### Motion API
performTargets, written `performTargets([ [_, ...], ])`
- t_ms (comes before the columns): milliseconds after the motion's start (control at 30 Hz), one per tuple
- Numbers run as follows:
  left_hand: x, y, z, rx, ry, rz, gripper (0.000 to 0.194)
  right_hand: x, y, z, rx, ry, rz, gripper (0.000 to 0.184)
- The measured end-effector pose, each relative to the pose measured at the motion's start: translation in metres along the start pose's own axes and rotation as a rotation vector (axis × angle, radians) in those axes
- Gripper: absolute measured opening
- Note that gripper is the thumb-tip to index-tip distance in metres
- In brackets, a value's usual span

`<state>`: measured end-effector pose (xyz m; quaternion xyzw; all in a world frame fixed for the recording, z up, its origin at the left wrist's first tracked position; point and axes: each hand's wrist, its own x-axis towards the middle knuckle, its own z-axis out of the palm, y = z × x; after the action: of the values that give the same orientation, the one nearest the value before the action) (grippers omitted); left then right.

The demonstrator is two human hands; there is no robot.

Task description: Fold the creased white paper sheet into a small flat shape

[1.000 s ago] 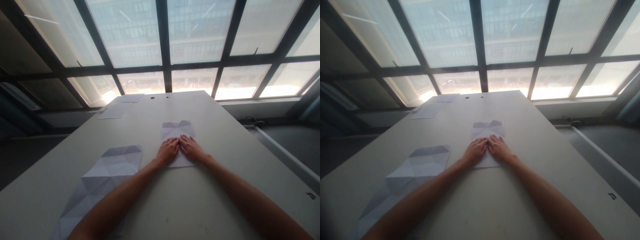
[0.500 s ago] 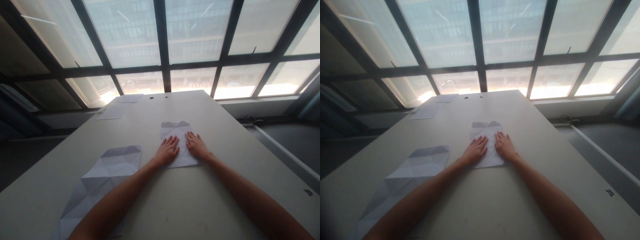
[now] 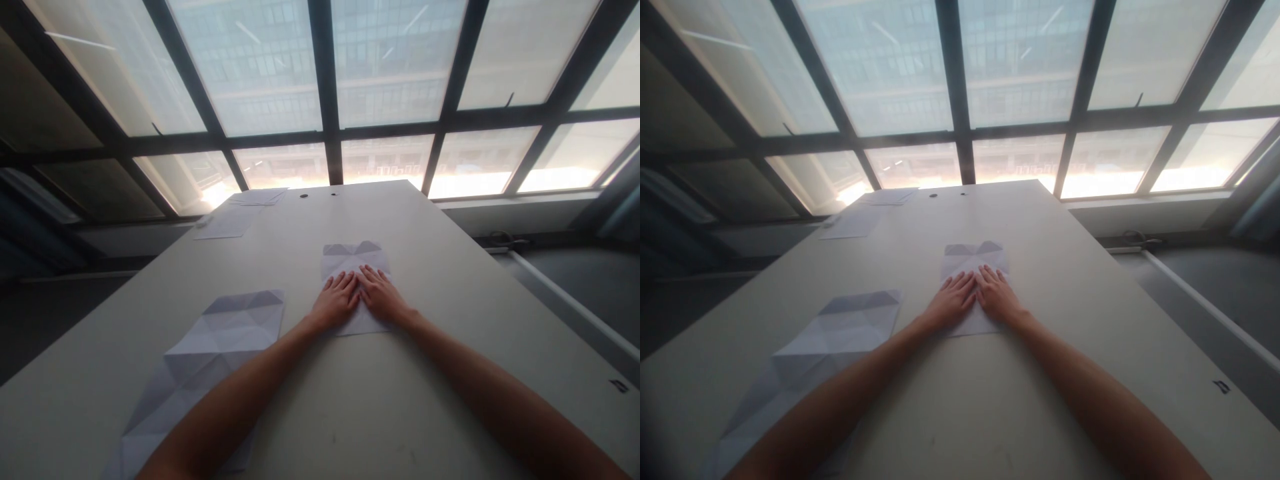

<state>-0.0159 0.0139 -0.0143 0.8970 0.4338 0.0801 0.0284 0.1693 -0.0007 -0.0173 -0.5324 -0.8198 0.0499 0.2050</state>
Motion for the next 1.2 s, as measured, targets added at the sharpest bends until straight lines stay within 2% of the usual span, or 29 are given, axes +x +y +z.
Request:
performTargets([
  [100,0.000,0.000,0.001,0.000,-0.009,-0.004,0.058,-0.001,-0.002,0.003,-0.024,-0.081,0.036,0.057],
  [233,0.001,-0.002,0.002,-0.001,-0.010,-0.007,0.058,0.000,-0.002,0.002,-0.050,-0.090,0.062,0.056],
  [333,0.001,-0.003,0.003,0.003,-0.003,-0.003,0.058,0.000,-0.001,0.002,-0.082,-0.054,0.144,0.055],
  [533,0.000,-0.002,0.001,0.012,-0.018,-0.003,0.057,-0.001,0.015,-0.001,-0.147,0.079,0.433,0.055],
  [700,0.001,-0.001,0.000,0.009,-0.025,-0.008,0.057,-0.002,0.029,-0.008,-0.181,0.156,0.514,0.049],
  [800,0.000,-0.001,-0.001,0.007,-0.026,-0.015,0.057,-0.001,0.025,-0.010,-0.194,0.230,0.448,0.050],
  [867,0.000,0.000,-0.002,0.004,-0.023,-0.012,0.057,0.000,0.018,-0.009,-0.160,0.238,0.306,0.051],
  [933,-0.001,0.000,-0.002,0.000,-0.016,-0.008,0.056,0.000,0.010,-0.006,-0.100,0.172,0.147,0.051],
  [1000,-0.001,0.000,-0.001,-0.003,-0.007,-0.005,0.057,0.000,0.003,-0.001,-0.052,0.061,0.050,0.052],
  [1100,0.000,-0.001,0.001,-0.006,-0.004,-0.002,0.057,0.000,0.000,0.003,-0.032,-0.061,0.050,0.056],
  [1200,0.000,-0.002,0.002,-0.007,-0.008,0.004,0.056,0.000,0.002,0.004,-0.046,-0.086,0.107,0.059],
])
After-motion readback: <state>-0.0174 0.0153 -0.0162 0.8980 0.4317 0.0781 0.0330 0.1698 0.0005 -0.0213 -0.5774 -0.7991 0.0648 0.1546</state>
